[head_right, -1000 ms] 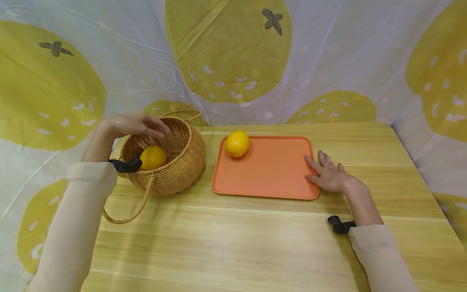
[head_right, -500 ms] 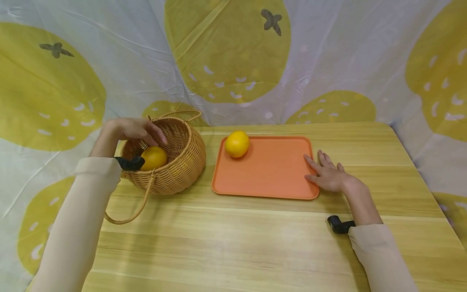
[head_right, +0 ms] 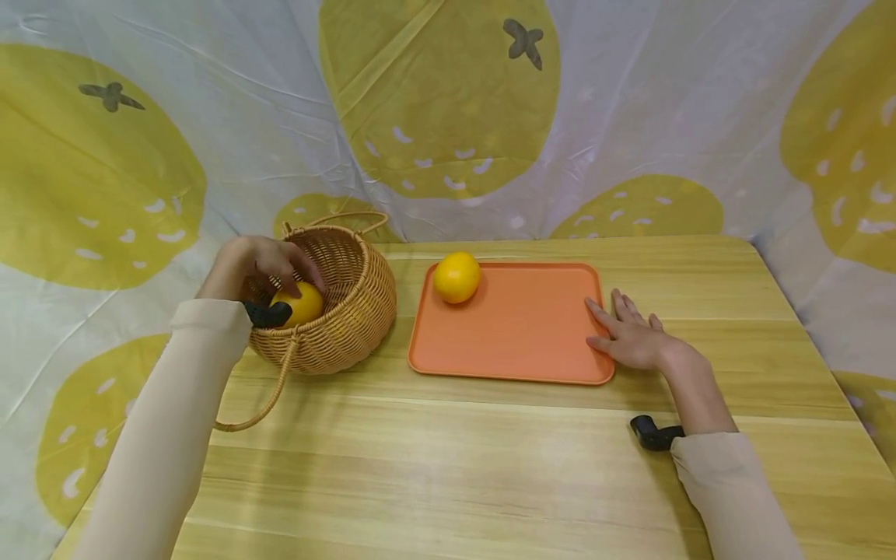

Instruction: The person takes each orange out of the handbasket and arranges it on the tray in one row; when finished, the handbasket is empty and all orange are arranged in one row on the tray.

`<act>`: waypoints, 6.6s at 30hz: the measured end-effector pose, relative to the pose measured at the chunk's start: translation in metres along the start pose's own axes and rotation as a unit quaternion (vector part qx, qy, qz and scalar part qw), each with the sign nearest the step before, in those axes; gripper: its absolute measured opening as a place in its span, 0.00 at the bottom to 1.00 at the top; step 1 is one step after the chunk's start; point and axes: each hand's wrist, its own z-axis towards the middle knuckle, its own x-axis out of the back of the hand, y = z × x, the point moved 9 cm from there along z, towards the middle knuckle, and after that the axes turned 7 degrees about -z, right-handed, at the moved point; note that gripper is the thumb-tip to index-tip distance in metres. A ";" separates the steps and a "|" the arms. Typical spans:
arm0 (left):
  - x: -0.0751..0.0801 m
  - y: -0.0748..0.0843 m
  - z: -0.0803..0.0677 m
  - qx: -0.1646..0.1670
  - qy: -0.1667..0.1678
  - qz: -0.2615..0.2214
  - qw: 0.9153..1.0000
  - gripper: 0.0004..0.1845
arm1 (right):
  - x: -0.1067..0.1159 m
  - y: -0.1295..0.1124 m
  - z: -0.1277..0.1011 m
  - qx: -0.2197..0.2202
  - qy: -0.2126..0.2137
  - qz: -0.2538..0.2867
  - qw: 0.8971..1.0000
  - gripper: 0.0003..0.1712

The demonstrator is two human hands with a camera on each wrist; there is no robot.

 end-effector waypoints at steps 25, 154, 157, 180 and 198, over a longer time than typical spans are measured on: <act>-0.009 -0.006 0.002 0.035 -0.017 0.006 0.999 0.26 | -0.001 0.002 0.001 0.010 0.009 0.016 1.000 0.47; -0.166 0.240 0.098 -0.309 0.341 -0.363 0.811 0.31 | 0.002 -0.001 0.005 0.010 0.009 0.001 1.000 0.47; -0.166 0.237 0.100 -0.307 0.354 -0.368 0.803 0.31 | 0.000 0.002 0.007 0.009 0.008 -0.001 1.000 0.47; -0.171 0.241 0.096 -0.286 0.361 -0.271 0.845 0.35 | -0.004 0.027 0.013 0.002 0.017 -0.011 1.000 0.56; -0.172 0.246 0.095 -0.291 0.396 -0.270 0.828 0.34 | -0.004 0.022 0.008 0.010 0.021 0.008 1.000 0.50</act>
